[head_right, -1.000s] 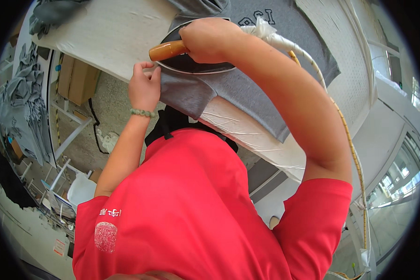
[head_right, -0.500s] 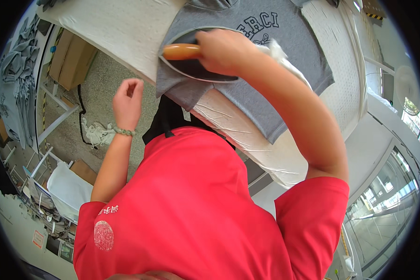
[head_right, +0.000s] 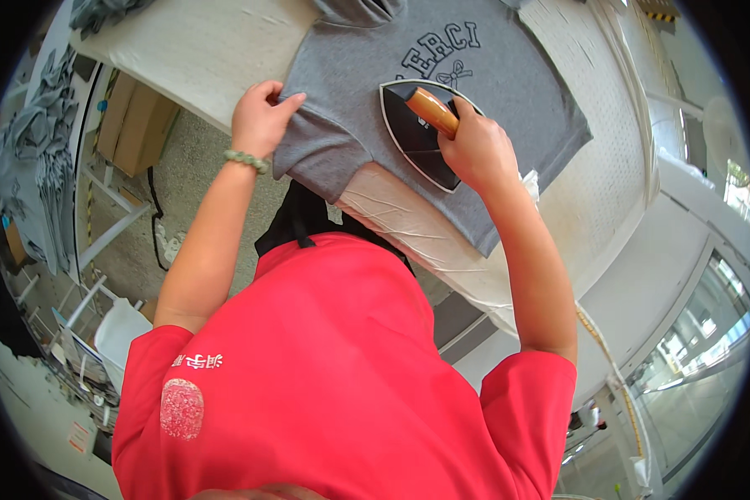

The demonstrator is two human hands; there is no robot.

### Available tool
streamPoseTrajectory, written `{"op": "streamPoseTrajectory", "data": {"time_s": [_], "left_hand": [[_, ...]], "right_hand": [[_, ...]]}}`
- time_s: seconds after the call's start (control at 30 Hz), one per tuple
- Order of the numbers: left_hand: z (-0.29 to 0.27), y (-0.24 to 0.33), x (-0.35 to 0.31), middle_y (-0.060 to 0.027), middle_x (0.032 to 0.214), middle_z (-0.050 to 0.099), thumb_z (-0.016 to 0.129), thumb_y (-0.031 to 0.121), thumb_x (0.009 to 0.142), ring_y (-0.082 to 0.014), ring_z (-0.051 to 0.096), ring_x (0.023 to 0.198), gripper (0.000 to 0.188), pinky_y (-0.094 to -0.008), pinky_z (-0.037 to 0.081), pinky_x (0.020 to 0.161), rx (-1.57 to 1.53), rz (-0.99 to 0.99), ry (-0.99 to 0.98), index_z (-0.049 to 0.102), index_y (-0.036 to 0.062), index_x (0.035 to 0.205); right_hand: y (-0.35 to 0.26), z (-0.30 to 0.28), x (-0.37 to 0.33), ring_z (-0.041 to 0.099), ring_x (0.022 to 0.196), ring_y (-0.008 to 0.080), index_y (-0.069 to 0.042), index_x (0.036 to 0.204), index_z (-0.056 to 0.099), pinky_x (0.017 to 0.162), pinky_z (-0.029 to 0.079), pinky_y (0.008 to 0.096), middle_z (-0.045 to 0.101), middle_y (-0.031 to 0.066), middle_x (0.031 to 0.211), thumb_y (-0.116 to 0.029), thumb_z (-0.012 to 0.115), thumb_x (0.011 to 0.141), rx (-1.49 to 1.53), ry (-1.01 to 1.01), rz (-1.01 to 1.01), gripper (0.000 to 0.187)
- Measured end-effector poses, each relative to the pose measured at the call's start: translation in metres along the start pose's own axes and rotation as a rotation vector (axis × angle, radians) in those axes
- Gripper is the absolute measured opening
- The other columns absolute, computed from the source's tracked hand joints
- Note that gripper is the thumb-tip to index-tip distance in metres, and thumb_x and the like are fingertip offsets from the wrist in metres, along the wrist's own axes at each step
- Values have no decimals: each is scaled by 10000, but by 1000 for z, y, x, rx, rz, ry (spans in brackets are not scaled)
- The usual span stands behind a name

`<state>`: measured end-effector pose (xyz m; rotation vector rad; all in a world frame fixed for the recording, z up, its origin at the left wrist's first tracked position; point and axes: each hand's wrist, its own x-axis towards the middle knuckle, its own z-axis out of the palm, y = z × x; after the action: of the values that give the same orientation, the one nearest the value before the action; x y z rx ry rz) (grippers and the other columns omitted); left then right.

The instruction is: Ironing and folding a grey t-shirt on a table.

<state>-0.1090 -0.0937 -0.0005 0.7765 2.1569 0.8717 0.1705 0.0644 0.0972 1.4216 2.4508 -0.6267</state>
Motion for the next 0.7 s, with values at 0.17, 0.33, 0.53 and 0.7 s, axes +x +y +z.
{"op": "streamPoseTrajectory", "data": {"time_s": [0.17,0.33,0.53,0.7], "left_hand": [[-7,-7,6,17,825,668,834,225,923,-94,550,739,280,-283,485,674,-340,-46,-152,718,-22,990],[-11,6,4,-76,785,670,813,334,938,-160,577,705,368,-346,492,675,111,2,-132,694,-15,937],[-12,8,9,-137,810,710,813,323,929,-240,653,719,366,-393,513,694,78,-37,-137,701,-23,970],[1,3,2,-115,884,725,835,235,907,-256,678,769,294,-394,544,737,67,-65,5,697,-3,1013]], "right_hand": [[1,2,1,717,1026,455,-57,1357,629,906,568,535,758,254,1066,-284,681,930,-30,-9,20,486],[-1,0,2,721,1010,455,-62,1328,637,895,570,540,762,251,1038,-295,684,931,-37,-44,55,463],[-3,2,3,722,1013,453,-55,1330,635,899,569,540,762,251,1035,-298,684,934,-35,-35,66,468],[-16,1,5,725,992,455,-23,1273,620,878,571,549,761,254,1010,-269,682,936,-29,-19,16,422]]}}
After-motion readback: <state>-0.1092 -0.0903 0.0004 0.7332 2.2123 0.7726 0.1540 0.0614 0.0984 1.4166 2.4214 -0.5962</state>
